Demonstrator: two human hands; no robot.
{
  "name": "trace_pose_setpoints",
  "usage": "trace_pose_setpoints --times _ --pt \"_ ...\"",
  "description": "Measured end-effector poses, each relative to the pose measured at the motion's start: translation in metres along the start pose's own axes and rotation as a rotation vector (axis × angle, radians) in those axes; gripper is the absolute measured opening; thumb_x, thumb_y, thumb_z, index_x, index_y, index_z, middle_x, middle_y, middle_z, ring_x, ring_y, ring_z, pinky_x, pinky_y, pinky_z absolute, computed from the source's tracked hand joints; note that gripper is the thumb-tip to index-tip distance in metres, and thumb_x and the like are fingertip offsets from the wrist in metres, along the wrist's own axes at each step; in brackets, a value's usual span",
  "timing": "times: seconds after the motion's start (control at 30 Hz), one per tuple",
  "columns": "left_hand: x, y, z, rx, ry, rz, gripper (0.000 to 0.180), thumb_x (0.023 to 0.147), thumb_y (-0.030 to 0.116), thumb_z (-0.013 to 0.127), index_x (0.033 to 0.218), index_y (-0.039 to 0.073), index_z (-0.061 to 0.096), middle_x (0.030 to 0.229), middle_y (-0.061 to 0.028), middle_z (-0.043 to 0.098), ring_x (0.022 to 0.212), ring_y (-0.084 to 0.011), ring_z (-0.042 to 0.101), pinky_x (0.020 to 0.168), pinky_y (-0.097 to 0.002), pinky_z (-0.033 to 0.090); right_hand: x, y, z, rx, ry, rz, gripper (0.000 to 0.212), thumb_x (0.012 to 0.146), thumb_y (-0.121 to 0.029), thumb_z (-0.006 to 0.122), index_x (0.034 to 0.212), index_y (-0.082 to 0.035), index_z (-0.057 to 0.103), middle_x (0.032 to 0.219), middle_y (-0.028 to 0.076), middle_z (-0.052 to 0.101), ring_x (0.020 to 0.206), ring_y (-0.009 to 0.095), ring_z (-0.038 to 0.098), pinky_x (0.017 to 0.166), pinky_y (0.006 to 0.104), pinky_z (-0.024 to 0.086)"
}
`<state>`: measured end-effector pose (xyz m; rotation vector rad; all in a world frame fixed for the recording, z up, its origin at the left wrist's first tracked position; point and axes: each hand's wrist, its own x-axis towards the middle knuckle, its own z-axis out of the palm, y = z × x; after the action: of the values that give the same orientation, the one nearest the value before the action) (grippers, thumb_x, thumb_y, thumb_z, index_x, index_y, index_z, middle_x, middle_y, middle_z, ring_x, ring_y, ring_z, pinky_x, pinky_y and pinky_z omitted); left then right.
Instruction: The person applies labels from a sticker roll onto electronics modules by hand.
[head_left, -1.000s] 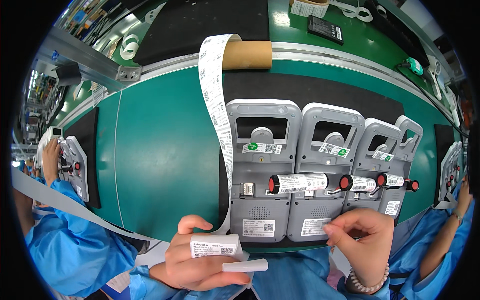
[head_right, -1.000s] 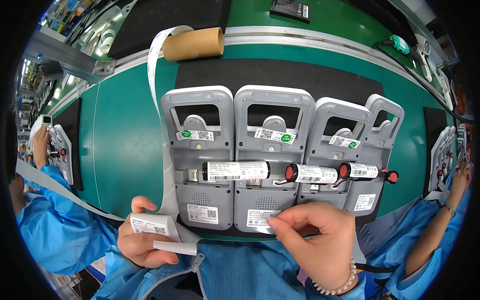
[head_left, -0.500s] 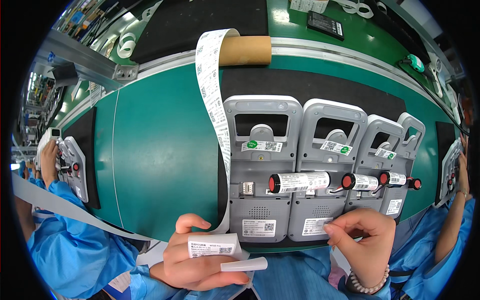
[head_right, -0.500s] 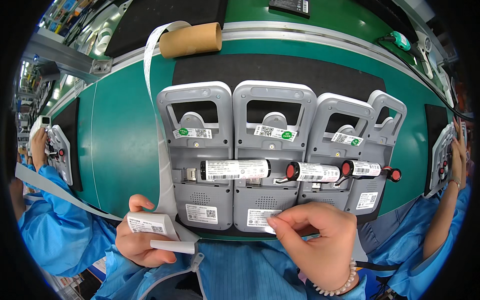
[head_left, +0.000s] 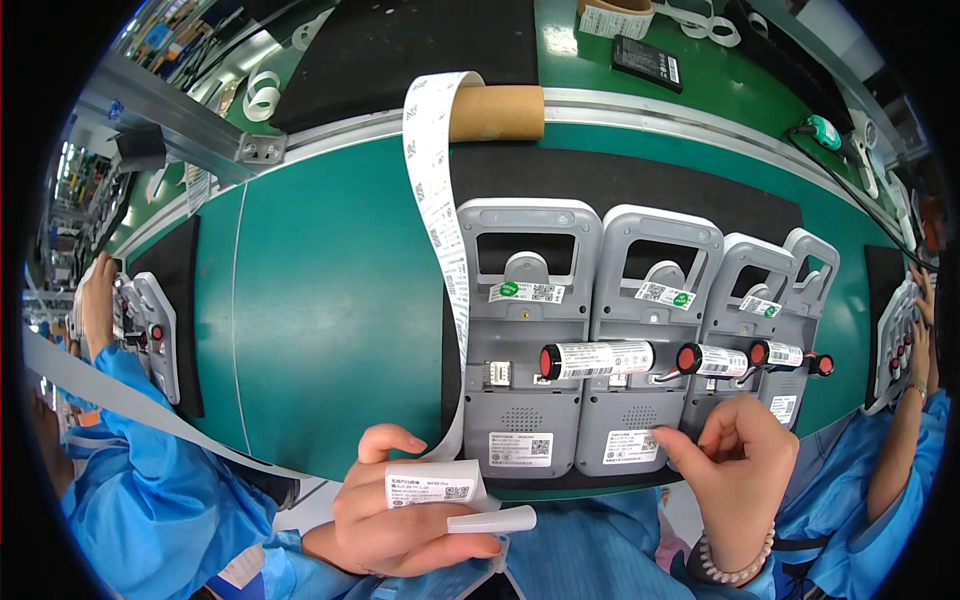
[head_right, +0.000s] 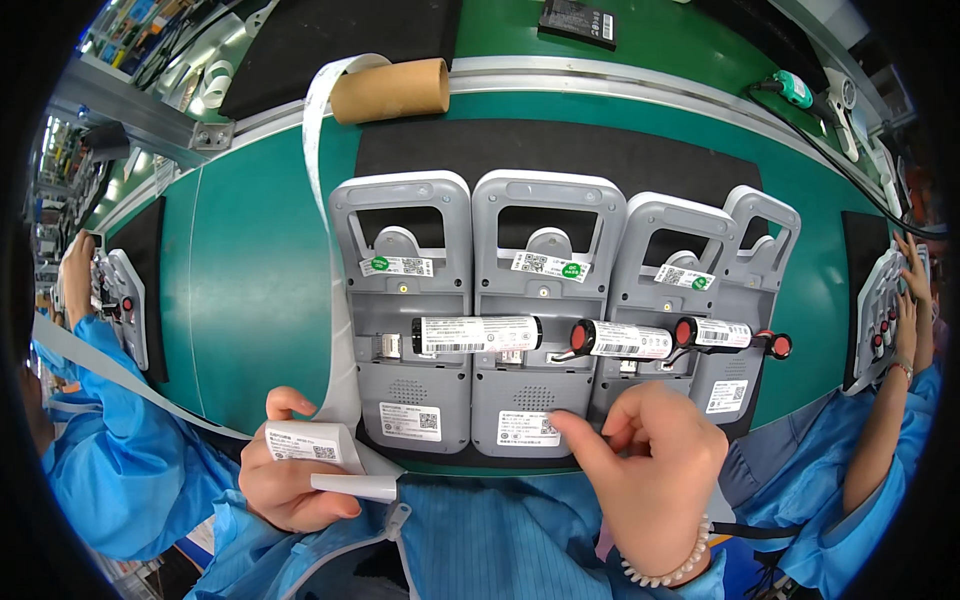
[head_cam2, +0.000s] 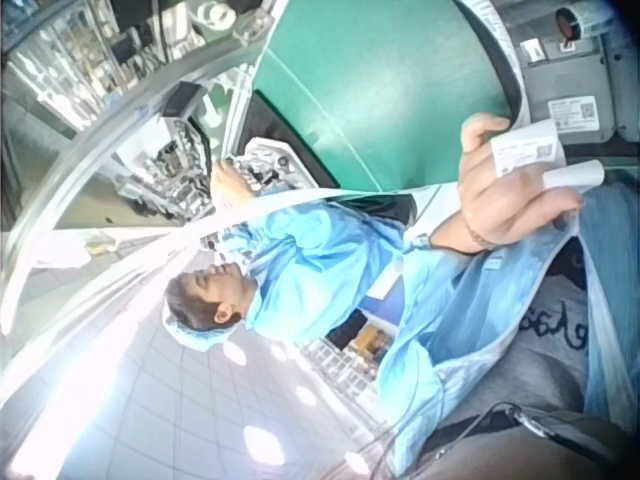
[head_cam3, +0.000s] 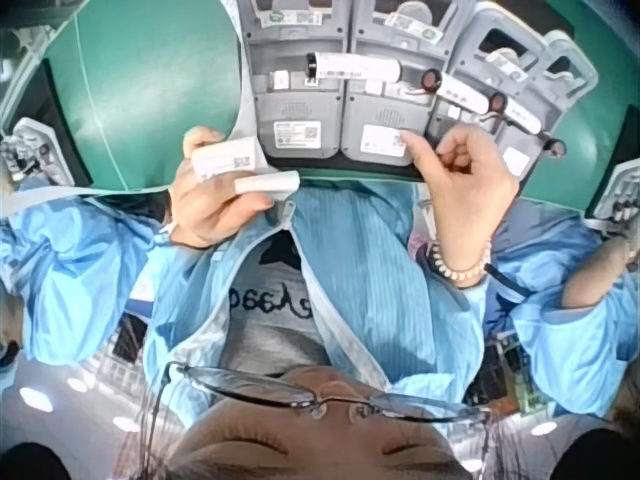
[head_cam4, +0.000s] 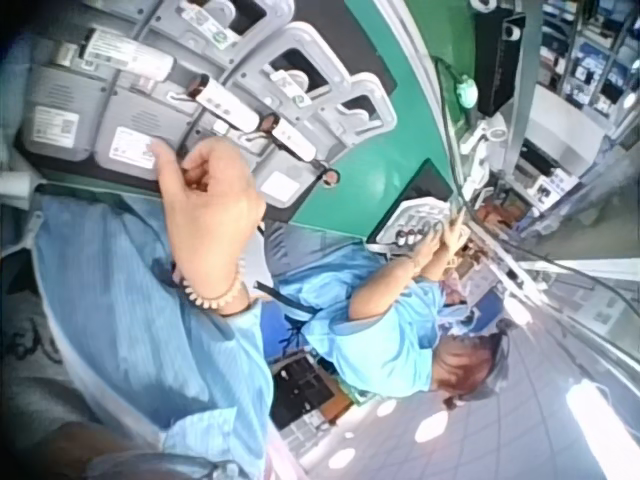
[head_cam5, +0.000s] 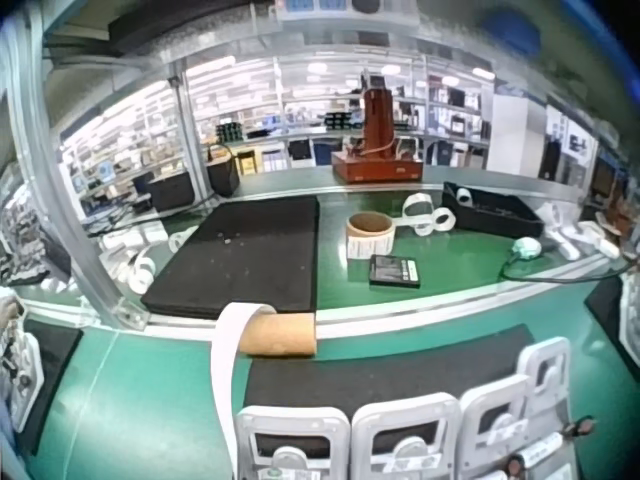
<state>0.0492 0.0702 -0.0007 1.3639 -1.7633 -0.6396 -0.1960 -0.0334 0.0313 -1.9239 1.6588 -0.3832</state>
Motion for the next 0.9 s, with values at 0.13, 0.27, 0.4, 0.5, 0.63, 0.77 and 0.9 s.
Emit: trace_pose_setpoints --times 0.13,0.27,0.4,0.5,0.63,0.77,0.9 --pt "0.0 0.002 0.001 -0.023 0.032 0.012 0.03 0.064 0.035 0.082 0.073 0.01 0.069 0.079 -0.003 0.067 0.07 -0.0149 0.062 0.077 -0.0353 0.04 -0.007 -0.02 0.013 0.349 -0.125 -0.223 0.021 0.065 -0.009 0.08 0.071 -0.002 0.062 0.068 0.007 0.061 0.055 0.013 0.058 0.048 0.0225 0.045" --pt "-0.005 0.003 0.0 -0.066 0.062 0.061 0.03 0.063 0.034 0.082 0.075 0.009 0.069 0.078 -0.0036 0.067 0.07 -0.0147 0.062 0.077 -0.0346 0.039 -0.014 -0.023 0.04 0.749 -0.341 -0.638 0.025 0.077 -0.009 0.073 0.099 0.0 0.064 0.103 0.009 0.063 0.076 0.021 0.062 0.068 0.0275 0.05" --pt "0.0 0.01 -0.005 -0.054 0.041 0.005 0.029 0.066 0.033 0.08 0.08 0.01 0.069 0.076 -0.0032 0.067 0.068 -0.0153 0.062 0.078 -0.0349 0.039 -0.023 -0.036 0.05 0.994 -0.325 -0.471 0.016 0.074 0.0 0.07 0.088 -0.001 0.063 0.084 0.01 0.062 0.068 0.019 0.059 0.056 0.0259 0.048" --pt "0.008 0.024 -0.002 -0.127 0.072 -0.053 0.008 0.077 0.011 0.067 0.082 0.008 0.062 0.069 -0.0049 0.065 0.059 -0.016 0.059 0.085 -0.0392 0.034 -0.022 -0.033 0.051 0.982 -0.302 -0.519 0.017 0.073 0.0 0.071 0.088 -0.001 0.063 0.084 0.009 0.063 0.066 0.018 0.059 0.056 0.0253 0.048" --pt "-0.004 0.024 0.002 -0.08 0.078 -0.014 0.01 0.075 0.003 0.061 0.082 0.01 0.059 0.07 -0.0052 0.066 0.059 -0.0173 0.061 0.086 -0.0387 0.035 -0.03 -0.033 0.051 0.979 -0.355 -0.423 0.017 0.073 0.0 0.071 0.088 0.0 0.063 0.085 0.009 0.063 0.067 0.017 0.059 0.056 0.0254 0.048" --pt "0.0 0.022 0.008 -0.089 0.128 -0.018 0.019 0.08 0.025 0.071 0.074 0.009 0.061 0.065 -0.0031 0.063 0.056 -0.0158 0.057 0.08 -0.0382 0.038 -0.03 -0.032 0.053 1.006 -0.19 -0.469 0.018 0.072 -0.001 0.072 0.088 -0.001 0.064 0.087 0.009 0.063 0.07 0.018 0.06 0.057 0.0257 0.048" --pt "-0.002 0.02 0.015 -0.126 0.176 -0.012 0.035 0.077 0.04 0.072 0.067 0.008 0.06 0.062 -0.0025 0.061 0.055 -0.0154 0.055 0.079 -0.0381 0.038 -0.023 -0.022 0.05 0.992 -0.012 -0.655 0.019 0.07 0.0 0.073 0.087 -0.002 0.065 0.088 0.008 0.064 0.075 0.021 0.062 0.06 0.0277 0.051"
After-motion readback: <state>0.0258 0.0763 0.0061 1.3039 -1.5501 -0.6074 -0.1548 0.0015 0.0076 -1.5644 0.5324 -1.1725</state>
